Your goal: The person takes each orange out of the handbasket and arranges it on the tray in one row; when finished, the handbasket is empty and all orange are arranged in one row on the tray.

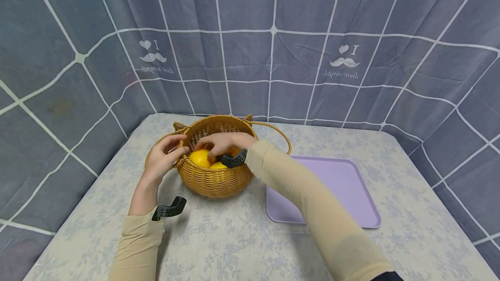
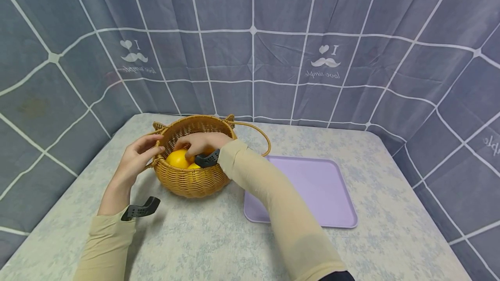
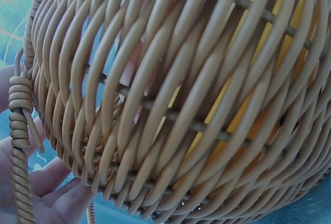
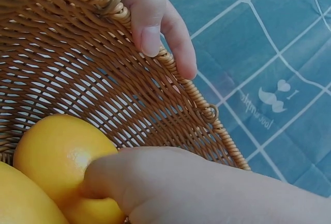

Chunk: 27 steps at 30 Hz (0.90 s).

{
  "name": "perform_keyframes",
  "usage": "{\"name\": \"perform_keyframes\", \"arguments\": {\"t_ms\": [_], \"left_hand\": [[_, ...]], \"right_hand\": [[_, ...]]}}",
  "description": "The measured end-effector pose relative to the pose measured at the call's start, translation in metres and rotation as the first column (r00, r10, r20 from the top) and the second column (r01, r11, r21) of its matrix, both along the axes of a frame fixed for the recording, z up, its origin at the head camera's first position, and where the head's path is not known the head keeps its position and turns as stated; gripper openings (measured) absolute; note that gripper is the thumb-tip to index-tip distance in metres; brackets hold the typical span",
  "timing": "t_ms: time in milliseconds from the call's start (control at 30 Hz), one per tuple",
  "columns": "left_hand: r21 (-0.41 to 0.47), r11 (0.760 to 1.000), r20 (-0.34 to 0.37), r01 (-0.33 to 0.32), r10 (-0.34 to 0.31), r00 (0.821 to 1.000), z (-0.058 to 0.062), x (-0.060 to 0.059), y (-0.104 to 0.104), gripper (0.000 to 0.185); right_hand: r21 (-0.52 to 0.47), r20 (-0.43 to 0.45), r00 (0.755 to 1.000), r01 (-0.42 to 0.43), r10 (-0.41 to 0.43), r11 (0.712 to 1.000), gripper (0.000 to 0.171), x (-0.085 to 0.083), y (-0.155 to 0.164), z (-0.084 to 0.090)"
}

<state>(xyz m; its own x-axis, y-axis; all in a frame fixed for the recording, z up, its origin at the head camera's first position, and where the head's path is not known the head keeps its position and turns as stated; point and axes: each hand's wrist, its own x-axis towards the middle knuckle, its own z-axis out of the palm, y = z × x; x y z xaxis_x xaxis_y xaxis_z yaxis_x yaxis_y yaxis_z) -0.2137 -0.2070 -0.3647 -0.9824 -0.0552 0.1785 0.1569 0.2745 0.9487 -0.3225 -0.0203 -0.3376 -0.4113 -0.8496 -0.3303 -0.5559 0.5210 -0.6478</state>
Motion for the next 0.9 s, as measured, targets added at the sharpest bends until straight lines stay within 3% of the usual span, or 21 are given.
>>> {"name": "perform_keyframes", "arguments": {"t_ms": [367,533,733,900], "left_hand": [[-0.016,1.0,0.029,-0.011,0.011,1.0,0.0037,0.0024,0.0017,0.046],[-0.014,1.0,0.018,-0.006,0.006,1.0,0.0038,0.0018,0.001,0.045],[-0.005,1.0,0.02,0.002,-0.002,1.0,0.0043,0.0022,0.001,0.045],[-0.002,1.0,0.016,0.003,-0.003,1.0,0.0039,0.0023,0.0005,0.044]], "right_hand": [[0.041,-0.093,0.996,-0.01,0.014,0.999,0.041,-0.0031,-0.0023,-0.0008],[0.055,-0.088,0.995,-0.037,0.042,0.998,0.044,-0.0054,-0.0044,0.0006],[0.04,-0.029,0.994,-0.1,0.101,0.994,0.06,-0.0068,-0.0057,-0.0003],[0.082,-0.036,0.99,-0.136,0.14,0.987,0.059,-0.0056,-0.0075,0.0011]]}}
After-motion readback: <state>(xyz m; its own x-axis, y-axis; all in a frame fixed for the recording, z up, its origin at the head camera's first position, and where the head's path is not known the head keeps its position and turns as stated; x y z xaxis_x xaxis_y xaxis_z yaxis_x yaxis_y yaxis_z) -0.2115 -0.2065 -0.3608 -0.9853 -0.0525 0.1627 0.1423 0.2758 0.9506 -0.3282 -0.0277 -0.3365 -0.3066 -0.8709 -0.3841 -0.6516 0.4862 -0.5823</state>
